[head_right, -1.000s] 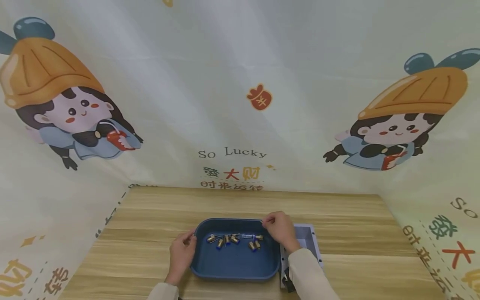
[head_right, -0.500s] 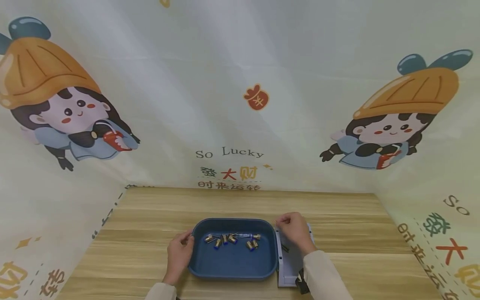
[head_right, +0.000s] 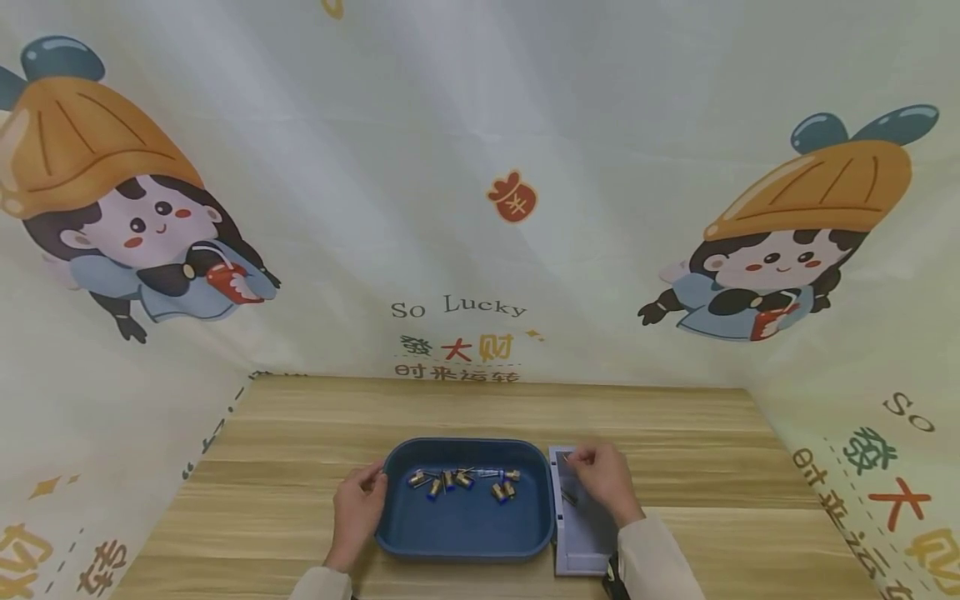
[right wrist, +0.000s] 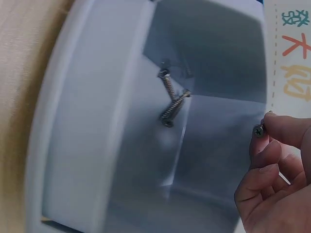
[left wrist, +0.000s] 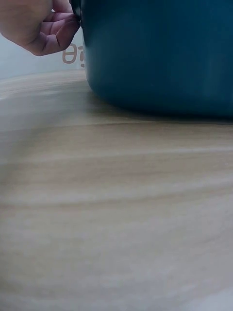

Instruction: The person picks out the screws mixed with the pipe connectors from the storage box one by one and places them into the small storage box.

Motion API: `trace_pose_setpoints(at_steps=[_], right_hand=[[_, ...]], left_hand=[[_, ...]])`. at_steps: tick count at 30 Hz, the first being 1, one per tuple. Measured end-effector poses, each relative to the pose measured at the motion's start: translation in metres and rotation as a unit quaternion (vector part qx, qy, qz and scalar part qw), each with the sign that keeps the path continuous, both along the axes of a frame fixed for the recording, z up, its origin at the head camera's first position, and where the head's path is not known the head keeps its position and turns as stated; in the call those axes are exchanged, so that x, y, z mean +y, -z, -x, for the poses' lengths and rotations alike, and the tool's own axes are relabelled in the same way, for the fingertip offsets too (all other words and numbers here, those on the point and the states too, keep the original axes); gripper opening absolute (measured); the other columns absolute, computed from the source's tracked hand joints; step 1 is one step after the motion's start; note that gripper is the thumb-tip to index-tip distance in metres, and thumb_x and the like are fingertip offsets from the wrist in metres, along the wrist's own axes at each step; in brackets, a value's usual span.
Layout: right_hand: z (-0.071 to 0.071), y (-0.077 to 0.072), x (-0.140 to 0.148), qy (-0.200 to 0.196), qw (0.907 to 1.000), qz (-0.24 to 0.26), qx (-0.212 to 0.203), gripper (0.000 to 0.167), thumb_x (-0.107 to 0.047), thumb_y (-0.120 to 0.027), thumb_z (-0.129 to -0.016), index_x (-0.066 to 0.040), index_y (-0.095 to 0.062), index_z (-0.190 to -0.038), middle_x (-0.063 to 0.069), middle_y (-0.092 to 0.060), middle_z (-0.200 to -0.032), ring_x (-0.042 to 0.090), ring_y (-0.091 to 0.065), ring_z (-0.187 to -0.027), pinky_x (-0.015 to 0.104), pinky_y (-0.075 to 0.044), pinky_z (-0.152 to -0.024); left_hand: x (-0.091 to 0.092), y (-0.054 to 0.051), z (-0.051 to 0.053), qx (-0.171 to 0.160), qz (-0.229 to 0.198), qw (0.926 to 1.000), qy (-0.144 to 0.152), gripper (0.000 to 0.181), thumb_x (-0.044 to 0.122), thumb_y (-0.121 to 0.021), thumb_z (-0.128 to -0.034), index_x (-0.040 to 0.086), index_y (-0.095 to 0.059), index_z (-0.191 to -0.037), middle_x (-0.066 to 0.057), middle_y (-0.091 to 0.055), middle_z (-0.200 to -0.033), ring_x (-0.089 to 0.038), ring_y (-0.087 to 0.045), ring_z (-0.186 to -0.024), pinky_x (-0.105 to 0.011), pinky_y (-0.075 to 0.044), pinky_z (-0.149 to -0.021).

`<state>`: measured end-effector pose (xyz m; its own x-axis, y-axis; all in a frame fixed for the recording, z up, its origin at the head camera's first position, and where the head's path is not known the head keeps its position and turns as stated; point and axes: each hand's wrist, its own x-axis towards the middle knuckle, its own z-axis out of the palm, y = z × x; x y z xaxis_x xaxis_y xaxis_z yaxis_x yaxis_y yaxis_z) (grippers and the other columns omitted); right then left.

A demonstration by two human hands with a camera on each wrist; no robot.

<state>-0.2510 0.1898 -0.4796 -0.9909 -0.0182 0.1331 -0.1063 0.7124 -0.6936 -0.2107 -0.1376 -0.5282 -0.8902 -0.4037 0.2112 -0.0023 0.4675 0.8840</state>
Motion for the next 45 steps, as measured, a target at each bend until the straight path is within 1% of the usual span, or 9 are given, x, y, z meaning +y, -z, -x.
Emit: trace_pose_setpoints(at_steps=[5, 10, 16, 21, 25, 28, 37, 42, 45], right_hand=[[-0.002, 0.008, -0.002, 0.000, 1.0000, 0.004, 0.004, 0.010, -0.001, -0.064, -0.081, 0.006, -0.070, -0.077, 0.015, -0.069, -0.074, 0.012, -0.053, -0.063, 0.026, -0.043, -0.057], [-0.003, 0.017, -0.005, 0.007, 0.9998, -0.016, 0.007, 0.010, -0.002, -0.064, -0.080, 0.005, -0.070, -0.076, 0.014, -0.069, -0.071, 0.011, -0.054, -0.060, 0.026, -0.044, -0.055], [-0.005, 0.026, -0.009, 0.020, 0.9983, -0.050, -0.022, 0.011, -0.001, -0.060, -0.080, 0.004, -0.070, -0.078, 0.014, -0.069, -0.072, 0.019, -0.061, -0.061, 0.033, -0.049, -0.056], [-0.005, 0.036, -0.009, 0.033, 0.9969, -0.065, -0.029, 0.012, -0.002, -0.059, -0.079, 0.003, -0.069, -0.077, 0.015, -0.069, -0.075, 0.023, -0.063, -0.064, 0.038, -0.051, -0.059], [-0.006, 0.041, -0.010, 0.034, 0.9968, -0.069, -0.020, 0.012, -0.002, -0.059, -0.078, 0.003, -0.069, -0.075, 0.016, -0.069, -0.074, 0.025, -0.063, -0.064, 0.039, -0.050, -0.058], [-0.008, 0.042, -0.011, 0.039, 0.9966, -0.071, -0.014, 0.012, -0.003, -0.060, -0.078, 0.003, -0.069, -0.073, 0.015, -0.069, -0.073, 0.025, -0.062, -0.063, 0.039, -0.050, -0.058], [-0.009, 0.042, -0.015, 0.052, 0.9956, -0.076, -0.017, 0.015, -0.005, -0.060, -0.081, 0.003, -0.068, -0.071, 0.015, -0.068, -0.070, 0.022, -0.059, -0.059, 0.038, -0.048, -0.054], [-0.008, 0.042, -0.014, 0.049, 0.9957, -0.074, -0.026, 0.015, -0.004, -0.060, -0.082, 0.004, -0.068, -0.071, 0.014, -0.067, -0.069, 0.020, -0.059, -0.059, 0.037, -0.049, -0.054], [-0.007, 0.041, -0.013, 0.043, 0.9960, -0.075, -0.019, 0.013, -0.003, -0.060, -0.080, 0.004, -0.068, -0.071, 0.015, -0.068, -0.070, 0.022, -0.061, -0.060, 0.038, -0.050, -0.056]], left_hand=[[-0.001, 0.000, 0.000, -0.010, -0.003, 0.9999, -0.003, 0.024, -0.002, -0.060, -0.0846, -0.008, -0.067, -0.106, -0.014, -0.063, -0.088, -0.018, -0.055, -0.078, -0.019, -0.045, -0.063], [0.000, 0.001, 0.001, -0.009, -0.005, 0.9999, -0.001, 0.023, -0.002, -0.060, -0.0844, -0.008, -0.067, -0.106, -0.014, -0.062, -0.088, -0.018, -0.055, -0.078, -0.020, -0.045, -0.064], [0.001, 0.000, 0.000, -0.011, -0.008, 0.9999, -0.001, 0.023, -0.003, -0.060, -0.0845, -0.008, -0.067, -0.106, -0.014, -0.062, -0.088, -0.018, -0.055, -0.079, -0.019, -0.044, -0.064], [0.001, 0.000, 0.000, -0.010, -0.009, 0.9999, 0.000, 0.023, -0.003, -0.060, -0.0846, -0.008, -0.067, -0.106, -0.014, -0.063, -0.088, -0.017, -0.055, -0.078, -0.019, -0.044, -0.063], [0.000, 0.000, 0.001, -0.010, -0.009, 0.9999, -0.003, 0.023, -0.003, -0.060, -0.0845, -0.008, -0.068, -0.105, -0.014, -0.063, -0.087, -0.017, -0.055, -0.077, -0.019, -0.044, -0.063], [-0.001, 0.001, 0.001, -0.011, -0.009, 0.9999, -0.003, 0.023, -0.003, -0.060, -0.0846, -0.007, -0.068, -0.105, -0.014, -0.063, -0.087, -0.017, -0.055, -0.078, -0.019, -0.045, -0.064], [-0.001, 0.002, 0.000, -0.012, -0.005, 0.9999, -0.002, 0.023, -0.002, -0.059, -0.0848, -0.007, -0.067, -0.106, -0.013, -0.063, -0.088, -0.017, -0.054, -0.078, -0.020, -0.043, -0.065], [-0.002, 0.003, 0.000, -0.015, -0.002, 0.9999, -0.003, 0.023, -0.001, -0.059, -0.0852, -0.007, -0.067, -0.107, -0.013, -0.063, -0.089, -0.017, -0.055, -0.079, -0.021, -0.043, -0.065], [-0.001, 0.002, 0.000, -0.014, -0.001, 0.9999, -0.003, 0.023, -0.001, -0.060, -0.0851, -0.007, -0.067, -0.107, -0.013, -0.063, -0.089, -0.017, -0.055, -0.079, -0.021, -0.043, -0.065]])
